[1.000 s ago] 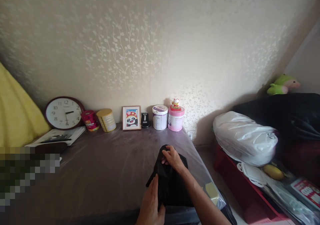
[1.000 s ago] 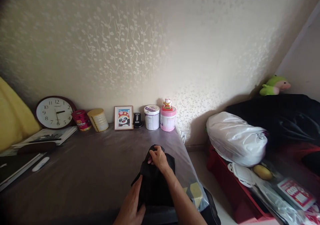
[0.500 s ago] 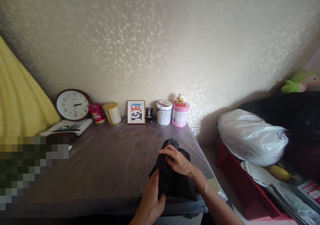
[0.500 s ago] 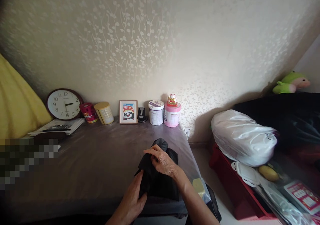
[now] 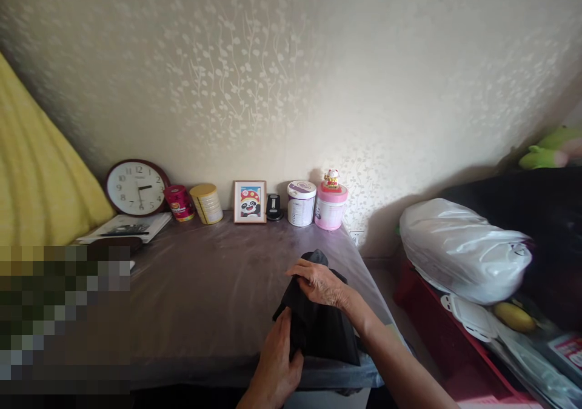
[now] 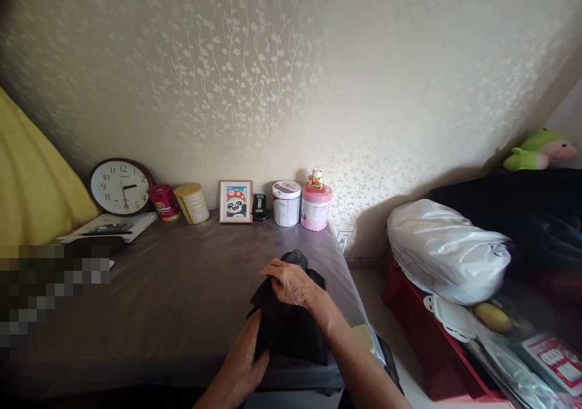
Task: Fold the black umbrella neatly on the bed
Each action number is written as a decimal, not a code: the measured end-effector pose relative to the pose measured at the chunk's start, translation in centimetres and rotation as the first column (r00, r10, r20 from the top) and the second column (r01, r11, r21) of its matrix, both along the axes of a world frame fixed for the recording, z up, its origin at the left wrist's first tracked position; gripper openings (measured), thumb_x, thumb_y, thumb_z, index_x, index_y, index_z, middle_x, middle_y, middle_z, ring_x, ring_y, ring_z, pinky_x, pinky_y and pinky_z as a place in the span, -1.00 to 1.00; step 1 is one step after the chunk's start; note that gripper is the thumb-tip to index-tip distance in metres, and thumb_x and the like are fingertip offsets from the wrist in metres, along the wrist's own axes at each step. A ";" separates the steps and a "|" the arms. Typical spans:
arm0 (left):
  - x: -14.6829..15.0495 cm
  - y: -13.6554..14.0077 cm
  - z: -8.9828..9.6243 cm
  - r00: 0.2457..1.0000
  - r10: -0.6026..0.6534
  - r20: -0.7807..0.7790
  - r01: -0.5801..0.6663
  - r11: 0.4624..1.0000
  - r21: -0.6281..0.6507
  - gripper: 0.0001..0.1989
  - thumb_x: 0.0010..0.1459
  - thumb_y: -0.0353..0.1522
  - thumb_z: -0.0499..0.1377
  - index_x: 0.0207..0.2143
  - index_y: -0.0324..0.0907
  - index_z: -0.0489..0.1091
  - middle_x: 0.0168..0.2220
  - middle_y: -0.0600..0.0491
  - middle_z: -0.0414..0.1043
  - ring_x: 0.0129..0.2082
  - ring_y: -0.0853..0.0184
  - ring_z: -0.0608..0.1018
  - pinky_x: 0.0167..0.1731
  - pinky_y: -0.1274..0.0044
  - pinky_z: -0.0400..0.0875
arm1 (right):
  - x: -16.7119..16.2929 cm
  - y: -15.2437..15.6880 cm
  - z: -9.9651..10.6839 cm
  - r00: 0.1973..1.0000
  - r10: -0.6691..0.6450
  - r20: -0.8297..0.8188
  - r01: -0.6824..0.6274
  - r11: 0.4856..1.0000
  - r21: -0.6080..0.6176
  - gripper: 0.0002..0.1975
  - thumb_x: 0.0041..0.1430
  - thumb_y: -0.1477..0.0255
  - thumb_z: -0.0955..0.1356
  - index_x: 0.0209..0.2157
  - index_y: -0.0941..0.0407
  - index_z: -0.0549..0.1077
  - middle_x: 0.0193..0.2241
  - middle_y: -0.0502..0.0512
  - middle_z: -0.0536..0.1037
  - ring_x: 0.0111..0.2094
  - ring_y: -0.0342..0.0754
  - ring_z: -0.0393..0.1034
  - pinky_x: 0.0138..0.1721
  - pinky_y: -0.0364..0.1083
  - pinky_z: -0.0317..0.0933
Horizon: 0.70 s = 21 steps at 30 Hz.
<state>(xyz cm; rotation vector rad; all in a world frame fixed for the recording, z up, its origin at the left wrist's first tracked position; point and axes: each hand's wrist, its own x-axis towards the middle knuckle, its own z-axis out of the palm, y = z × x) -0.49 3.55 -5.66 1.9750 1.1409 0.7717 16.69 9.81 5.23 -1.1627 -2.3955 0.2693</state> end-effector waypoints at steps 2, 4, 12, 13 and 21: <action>0.0 0.0 0.2 1.000 -0.002 -0.003 0.002 1.000 -0.002 -0.27 -0.10 -0.46 0.03 0.19 -0.34 -0.02 0.19 -0.25 0.08 0.20 0.07 0.17 0.17 0.23 0.07 | 0.0 0.4 -0.1 1.000 -0.001 0.020 0.001 1.000 0.014 -0.67 0.09 0.66 0.20 -0.17 0.09 0.42 -0.23 0.06 0.46 -0.27 -0.13 0.39 -0.20 -0.15 0.27; 0.1 0.0 0.5 1.000 -0.015 0.002 0.015 1.000 0.003 -0.26 -0.12 -0.47 0.03 0.19 -0.33 -0.02 0.19 -0.24 0.09 0.19 0.08 0.18 0.17 0.23 0.07 | 0.0 0.8 -0.1 1.000 0.013 0.003 -0.013 1.000 0.027 -0.74 0.15 0.62 0.20 -0.23 0.10 0.44 -0.29 0.06 0.46 -0.29 -0.13 0.38 -0.21 -0.16 0.27; 0.2 -0.2 1.2 0.998 -0.057 -0.003 0.057 0.996 0.075 -0.19 -0.15 -0.52 0.01 0.22 -0.27 -0.13 0.19 -0.20 0.08 0.21 0.13 0.14 0.18 0.21 0.04 | -0.9 2.0 -0.6 0.987 0.044 -0.153 -0.031 0.996 0.084 -0.74 0.28 0.51 0.12 -0.23 0.11 0.41 -0.31 0.10 0.43 -0.26 -0.11 0.34 -0.17 -0.12 0.26; 0.2 -0.2 1.3 0.999 -0.050 -0.015 0.051 0.996 0.067 -0.19 -0.16 -0.52 0.01 0.22 -0.27 -0.12 0.19 -0.19 0.10 0.21 0.12 0.15 0.18 0.22 0.05 | -1.1 2.2 -1.0 0.987 0.046 -0.155 -0.033 0.996 0.087 -0.74 0.28 0.50 0.12 -0.23 0.11 0.41 -0.31 0.10 0.43 -0.26 -0.11 0.34 -0.17 -0.11 0.25; 0.4 -0.5 1.9 0.991 0.016 -0.134 -0.014 1.000 0.021 -0.26 -0.13 -0.47 0.02 0.18 -0.34 -0.02 0.16 -0.23 0.15 0.18 0.09 0.21 0.15 0.26 0.12 | -1.7 2.9 -4.3 0.991 0.034 -0.133 -0.026 0.998 0.064 -0.74 0.28 0.50 0.13 -0.25 0.10 0.43 -0.32 0.08 0.43 -0.25 -0.12 0.32 -0.15 -0.13 0.24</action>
